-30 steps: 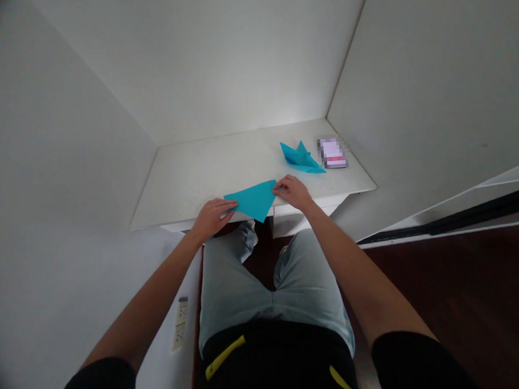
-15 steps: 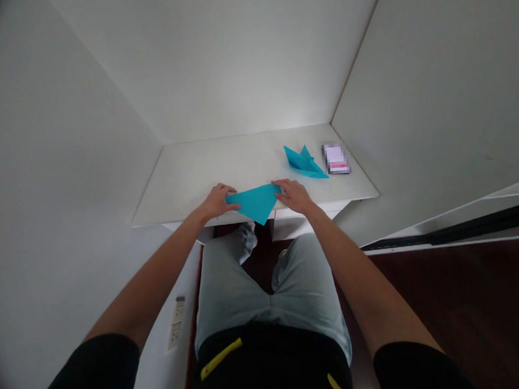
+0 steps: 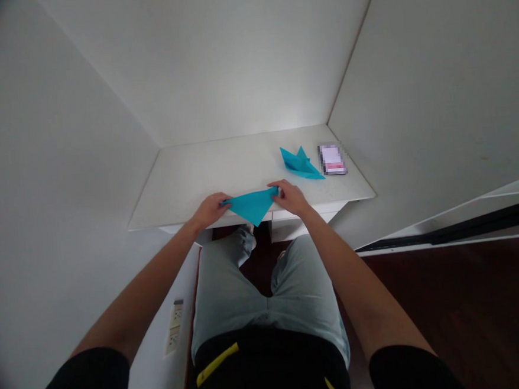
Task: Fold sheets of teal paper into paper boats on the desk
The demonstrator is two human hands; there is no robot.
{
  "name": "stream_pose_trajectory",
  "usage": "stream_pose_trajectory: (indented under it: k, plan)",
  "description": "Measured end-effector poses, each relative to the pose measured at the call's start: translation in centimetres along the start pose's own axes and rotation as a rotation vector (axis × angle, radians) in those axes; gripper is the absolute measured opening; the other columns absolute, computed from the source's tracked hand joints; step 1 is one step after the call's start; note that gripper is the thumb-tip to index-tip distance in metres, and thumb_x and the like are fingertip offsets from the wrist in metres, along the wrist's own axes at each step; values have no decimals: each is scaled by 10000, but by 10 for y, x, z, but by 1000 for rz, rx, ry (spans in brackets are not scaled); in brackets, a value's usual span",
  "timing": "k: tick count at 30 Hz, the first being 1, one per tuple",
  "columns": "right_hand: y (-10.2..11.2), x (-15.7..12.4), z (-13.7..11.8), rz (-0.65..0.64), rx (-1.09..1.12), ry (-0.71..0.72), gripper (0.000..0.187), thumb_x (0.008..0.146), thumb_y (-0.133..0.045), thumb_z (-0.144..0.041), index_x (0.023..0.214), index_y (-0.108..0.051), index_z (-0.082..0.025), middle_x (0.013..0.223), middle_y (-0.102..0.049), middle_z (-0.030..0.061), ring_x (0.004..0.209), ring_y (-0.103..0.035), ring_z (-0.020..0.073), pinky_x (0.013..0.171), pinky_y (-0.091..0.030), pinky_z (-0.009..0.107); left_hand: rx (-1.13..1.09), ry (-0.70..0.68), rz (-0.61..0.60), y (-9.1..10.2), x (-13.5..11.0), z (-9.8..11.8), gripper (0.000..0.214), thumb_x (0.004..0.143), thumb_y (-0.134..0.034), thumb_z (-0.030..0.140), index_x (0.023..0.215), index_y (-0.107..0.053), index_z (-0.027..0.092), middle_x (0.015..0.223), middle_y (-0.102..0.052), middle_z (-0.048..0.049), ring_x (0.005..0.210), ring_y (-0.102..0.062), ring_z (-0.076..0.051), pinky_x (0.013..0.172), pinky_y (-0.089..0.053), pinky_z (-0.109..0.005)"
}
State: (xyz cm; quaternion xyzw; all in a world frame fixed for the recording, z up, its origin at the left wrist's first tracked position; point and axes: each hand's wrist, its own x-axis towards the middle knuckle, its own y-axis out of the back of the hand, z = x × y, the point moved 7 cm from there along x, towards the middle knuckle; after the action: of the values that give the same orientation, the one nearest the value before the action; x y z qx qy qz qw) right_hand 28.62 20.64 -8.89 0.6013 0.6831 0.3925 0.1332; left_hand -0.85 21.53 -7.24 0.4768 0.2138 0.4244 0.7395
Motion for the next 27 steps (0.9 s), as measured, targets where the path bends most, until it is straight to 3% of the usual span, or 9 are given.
stream_pose_trajectory:
  k: [3, 6, 9, 12, 15, 18, 21, 24, 27]
  plan:
    - [0, -3, -4, 17, 87, 31, 221, 866, -658, -249, 1062, -759, -228, 1018, -663, 45, 729, -594, 176, 725, -498, 339, 173, -68, 70, -6, -19, 12, 404, 1028, -536, 149, 1334, -782, 247, 1336, -789, -88, 1240, -697, -278, 1109, -535, -462]
    - [2, -4, -1, 36, 135, 29, 173, 797, -634, -189, 940, -722, -228, 946, -655, 30, 727, -578, 182, 728, -493, 339, 294, -90, 86, -16, -37, 26, 510, 1001, -532, 87, 1429, -740, 270, 1462, -741, -86, 1334, -665, -288, 1124, -532, -477]
    - [10, -3, 7, 106, 148, -18, 172, 805, -573, -184, 897, -712, -229, 886, -660, 34, 727, -572, 203, 756, -500, 367, 357, -63, 117, -25, -50, 39, 571, 982, -544, 96, 1524, -671, 225, 1580, -656, -112, 1429, -623, -295, 1167, -517, -477]
    - [28, -7, 6, 334, 110, -112, 221, 876, -496, -194, 928, -709, -225, 970, -713, 85, 876, -640, 258, 870, -529, 428, 364, -44, 159, -30, -58, 48, 607, 979, -556, 146, 1584, -606, 179, 1659, -575, -116, 1503, -575, -285, 1242, -471, -467]
    - [24, -14, -31, 447, -25, -76, 264, 985, -483, -247, 1068, -733, -225, 1151, -761, 127, 1127, -669, 311, 1067, -497, 517, 348, -38, 191, -32, -61, 51, 624, 984, -558, 185, 1608, -576, 188, 1673, -562, -100, 1532, -551, -275, 1280, -440, -463]
    - [-28, -15, -94, 122, -114, 174, 381, 1087, -500, -395, 1367, -703, -234, 1481, -703, 124, 1393, -616, 302, 1217, -434, 505, 332, -25, 213, -32, -62, 52, 619, 981, -562, 193, 1600, -580, 174, 1678, -555, -102, 1539, -544, -281, 1303, -418, -469]
    - [-79, -21, -125, -87, -245, 232, 624, 1110, -470, -544, 1602, -556, -170, 1713, -505, 155, 1606, -438, 318, 1339, -315, 523, 299, 10, 233, -31, -62, 53, 572, 1016, -538, 225, 1583, -596, 170, 1664, -571, -104, 1527, -557, -287, 1304, -417, -481]
    - [-100, -24, -112, -164, -322, 157, 719, 1122, -411, -588, 1672, -475, -131, 1757, -427, 176, 1661, -356, 325, 1375, -262, 545, 254, 37, 237, -32, -61, 54, 555, 1029, -528, 239, 1577, -602, 190, 1655, -582, -101, 1535, -552, -289, 1310, -407, -500]
    - [-86, -30, -83, -135, -353, 125, 745, 1124, -387, -602, 1719, -406, -154, 1772, -398, 166, 1675, -327, 331, 1378, -257, 582, 212, 51, 237, -34, -62, 55, 587, 1006, -546, 217, 1591, -587, 184, 1679, -552, -109, 1571, -512, -291, 1346, -351, -515]
